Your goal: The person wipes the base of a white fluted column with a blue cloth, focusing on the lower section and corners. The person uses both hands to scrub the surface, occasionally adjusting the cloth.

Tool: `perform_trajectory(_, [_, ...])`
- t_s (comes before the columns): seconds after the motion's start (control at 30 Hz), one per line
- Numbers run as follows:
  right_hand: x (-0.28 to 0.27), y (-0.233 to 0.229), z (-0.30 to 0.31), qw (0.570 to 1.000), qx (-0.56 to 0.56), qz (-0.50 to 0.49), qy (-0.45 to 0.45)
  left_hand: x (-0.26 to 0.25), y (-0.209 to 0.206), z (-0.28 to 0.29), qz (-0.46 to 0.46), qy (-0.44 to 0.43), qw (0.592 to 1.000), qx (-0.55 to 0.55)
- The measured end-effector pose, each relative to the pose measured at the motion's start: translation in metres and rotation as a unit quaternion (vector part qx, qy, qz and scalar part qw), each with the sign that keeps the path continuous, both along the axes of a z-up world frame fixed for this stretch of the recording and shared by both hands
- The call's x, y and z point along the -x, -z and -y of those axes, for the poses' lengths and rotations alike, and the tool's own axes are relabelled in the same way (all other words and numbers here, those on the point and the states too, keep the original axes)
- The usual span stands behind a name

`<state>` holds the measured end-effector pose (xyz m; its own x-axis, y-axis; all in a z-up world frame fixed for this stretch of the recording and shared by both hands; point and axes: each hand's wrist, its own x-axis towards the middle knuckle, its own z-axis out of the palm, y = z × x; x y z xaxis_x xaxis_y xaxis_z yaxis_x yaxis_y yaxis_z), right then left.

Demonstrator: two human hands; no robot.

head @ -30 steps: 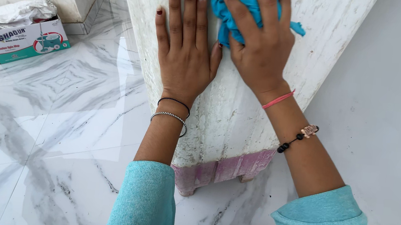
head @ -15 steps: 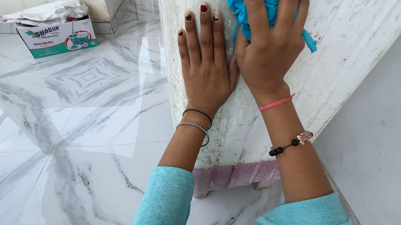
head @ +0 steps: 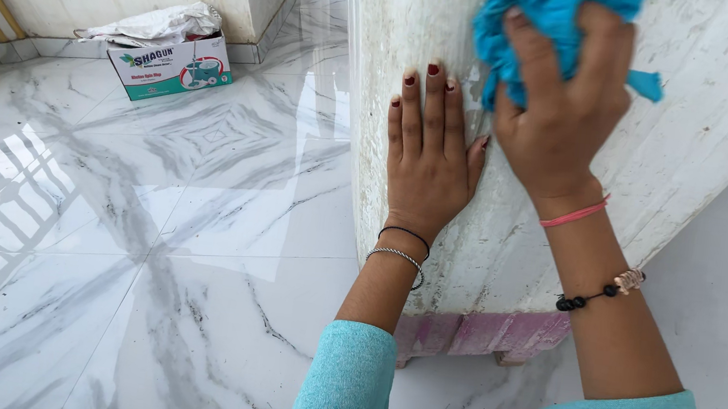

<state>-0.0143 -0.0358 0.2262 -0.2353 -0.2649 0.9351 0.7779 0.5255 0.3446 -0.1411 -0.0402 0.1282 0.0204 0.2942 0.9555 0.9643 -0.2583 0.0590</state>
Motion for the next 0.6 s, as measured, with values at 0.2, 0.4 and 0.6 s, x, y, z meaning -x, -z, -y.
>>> perform_trajectory(0.2, [0.021, -0.044, 0.013, 0.991, -0.058, 0.113, 0.046, -0.002, 0.013, 0.004, 0.022, 0.007, 1.000, -0.008])
perform_trajectory(0.4, [0.050, -0.023, 0.019, 0.991, -0.036, 0.106, 0.073, 0.008, 0.032, 0.000, -0.007, 0.029, 0.998, 0.055])
perform_trajectory(0.6, [0.052, -0.041, 0.036, 0.952, -0.068, 0.266, 0.138, 0.040, 0.050, 0.051, -0.053, 0.081, 0.984, 0.150])
